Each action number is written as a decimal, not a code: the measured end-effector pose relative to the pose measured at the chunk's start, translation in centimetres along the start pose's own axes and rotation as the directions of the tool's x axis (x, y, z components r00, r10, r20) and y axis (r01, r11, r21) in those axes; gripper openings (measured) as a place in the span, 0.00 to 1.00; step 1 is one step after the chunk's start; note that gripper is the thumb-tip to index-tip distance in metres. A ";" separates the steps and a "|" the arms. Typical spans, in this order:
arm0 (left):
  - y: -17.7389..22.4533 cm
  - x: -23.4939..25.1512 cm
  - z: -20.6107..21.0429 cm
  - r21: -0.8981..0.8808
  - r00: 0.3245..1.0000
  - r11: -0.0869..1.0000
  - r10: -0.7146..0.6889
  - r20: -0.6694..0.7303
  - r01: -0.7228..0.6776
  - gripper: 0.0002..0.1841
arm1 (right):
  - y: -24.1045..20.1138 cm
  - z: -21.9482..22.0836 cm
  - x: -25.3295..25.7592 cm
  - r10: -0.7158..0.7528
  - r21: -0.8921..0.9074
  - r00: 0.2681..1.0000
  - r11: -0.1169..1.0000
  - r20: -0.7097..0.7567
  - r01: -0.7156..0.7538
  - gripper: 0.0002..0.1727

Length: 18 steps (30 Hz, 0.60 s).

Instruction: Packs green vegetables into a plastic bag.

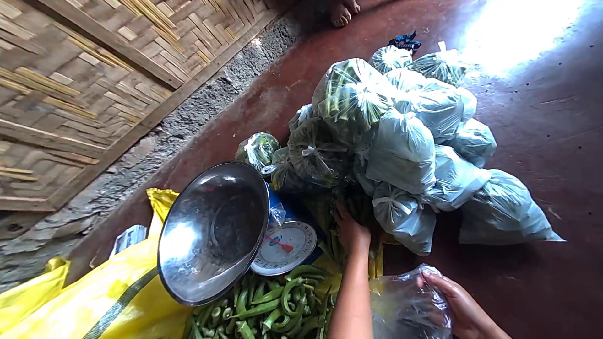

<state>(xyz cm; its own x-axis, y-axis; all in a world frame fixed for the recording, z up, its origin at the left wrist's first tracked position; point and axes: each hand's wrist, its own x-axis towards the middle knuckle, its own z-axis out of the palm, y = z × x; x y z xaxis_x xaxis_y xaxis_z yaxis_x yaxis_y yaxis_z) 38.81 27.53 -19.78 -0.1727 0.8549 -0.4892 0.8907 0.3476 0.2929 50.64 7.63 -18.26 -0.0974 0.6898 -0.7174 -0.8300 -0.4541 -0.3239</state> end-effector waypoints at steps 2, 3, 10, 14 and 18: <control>-0.9 0.3 -0.5 -0.149 0.997 0.986 0.063 -0.050 -0.070 0.60 | -0.3 0.0 0.3 -0.016 0.024 1.000 1.000 0.004 0.015 0.28; -1.6 0.5 -0.8 -0.219 0.992 0.968 0.109 -0.071 -0.122 0.58 | -0.5 0.2 0.5 -0.017 0.030 1.000 0.999 -0.008 0.017 0.30; -5.8 -2.9 -4.6 -0.559 0.953 0.775 0.281 -0.111 -0.293 0.55 | -0.6 0.9 1.9 0.040 0.119 0.999 0.992 -0.020 -0.038 0.36; -5.8 -7.9 -6.0 -0.561 0.878 0.684 0.435 -0.199 -0.466 0.55 | 0.2 0.8 2.9 0.075 0.170 0.995 0.982 0.066 -0.086 0.35; -7.4 -10.2 -0.5 -0.488 0.636 0.455 0.705 -0.315 -0.745 0.49 | 0.3 1.4 3.8 0.104 0.188 0.994 0.977 -0.039 -0.095 0.33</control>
<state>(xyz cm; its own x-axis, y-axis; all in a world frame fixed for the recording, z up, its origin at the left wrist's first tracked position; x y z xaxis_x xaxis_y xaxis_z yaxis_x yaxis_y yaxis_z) 33.75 16.37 -16.58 0.3854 0.9098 0.1540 0.3287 -0.2913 0.8984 49.26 10.97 -20.22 -0.1619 0.6164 -0.7706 -0.9055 -0.4032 -0.1323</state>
